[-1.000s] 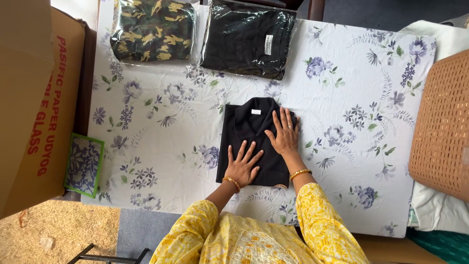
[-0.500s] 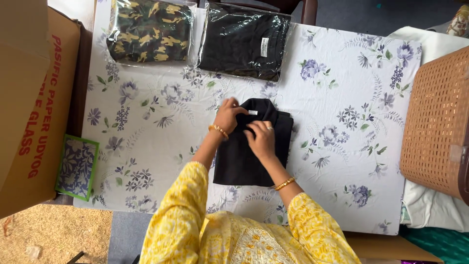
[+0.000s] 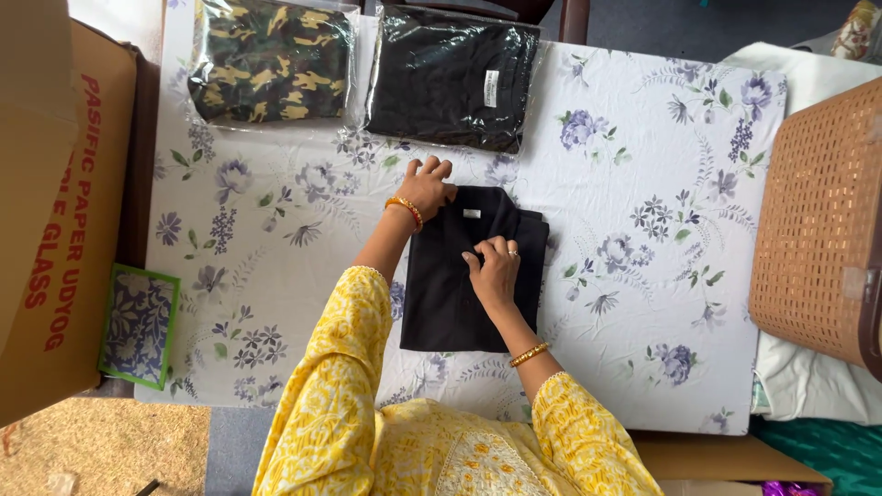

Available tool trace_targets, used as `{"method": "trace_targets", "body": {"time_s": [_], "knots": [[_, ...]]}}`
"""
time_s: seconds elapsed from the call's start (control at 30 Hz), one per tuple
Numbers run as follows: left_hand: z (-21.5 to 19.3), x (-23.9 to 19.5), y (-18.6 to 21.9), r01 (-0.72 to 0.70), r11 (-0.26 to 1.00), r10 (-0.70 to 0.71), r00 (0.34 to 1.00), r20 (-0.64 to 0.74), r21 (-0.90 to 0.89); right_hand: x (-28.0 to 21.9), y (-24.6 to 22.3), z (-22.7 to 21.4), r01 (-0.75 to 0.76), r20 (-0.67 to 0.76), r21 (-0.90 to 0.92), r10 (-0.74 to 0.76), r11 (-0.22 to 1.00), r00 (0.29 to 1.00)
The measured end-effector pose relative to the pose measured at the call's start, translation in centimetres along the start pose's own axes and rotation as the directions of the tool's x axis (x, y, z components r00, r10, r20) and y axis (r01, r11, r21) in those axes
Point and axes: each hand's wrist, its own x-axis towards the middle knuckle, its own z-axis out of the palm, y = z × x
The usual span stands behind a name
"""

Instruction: The person removes a black shirt from a plastic bag, lays it flat on a table, and folds it neatly. The folded shirt is placed on the table next to other packaged items.

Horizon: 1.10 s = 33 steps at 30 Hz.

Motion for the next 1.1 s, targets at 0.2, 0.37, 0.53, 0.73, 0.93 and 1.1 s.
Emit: {"method": "trace_targets", "body": {"time_s": [0.2, 0.37, 0.53, 0.73, 0.93, 1.1], "knots": [[1.4, -3.9, 3.8, 0.068, 0.967, -0.183, 0.858, -0.480, -0.247, -0.7, 1.9, -1.4, 0.102, -0.185, 0.082, -0.086, 0.991, 0.979], [3.1, -6.7, 6.5, 0.024, 0.991, -0.069, 0.934, -0.349, -0.132, 0.5, 5.1, -0.9, 0.145, 0.057, -0.204, -0.136, 0.968, 0.989], [5.3, -8.2, 7.4, 0.149, 0.969, -0.214, 0.909, -0.357, -0.199, 1.3, 6.7, -0.7, 0.151, 0.101, -0.216, -0.132, 0.965, 0.986], [5.6, -9.1, 5.1, 0.200, 0.960, -0.235, 0.956, -0.174, -0.196, 2.3, 9.0, -0.2, 0.144, 0.140, -0.252, -0.111, 0.957, 0.984], [7.3, -8.9, 4.4, 0.352, 0.923, -0.371, 0.921, -0.117, -0.157, 1.3, 8.5, -0.1, 0.117, 0.173, -0.276, -0.070, 0.954, 0.982], [8.7, -6.7, 3.0, 0.420, 0.896, -0.440, 0.803, -0.402, -0.144, 2.8, 7.2, -0.7, 0.074, -0.094, -0.161, -0.089, 0.984, 0.992]]}}
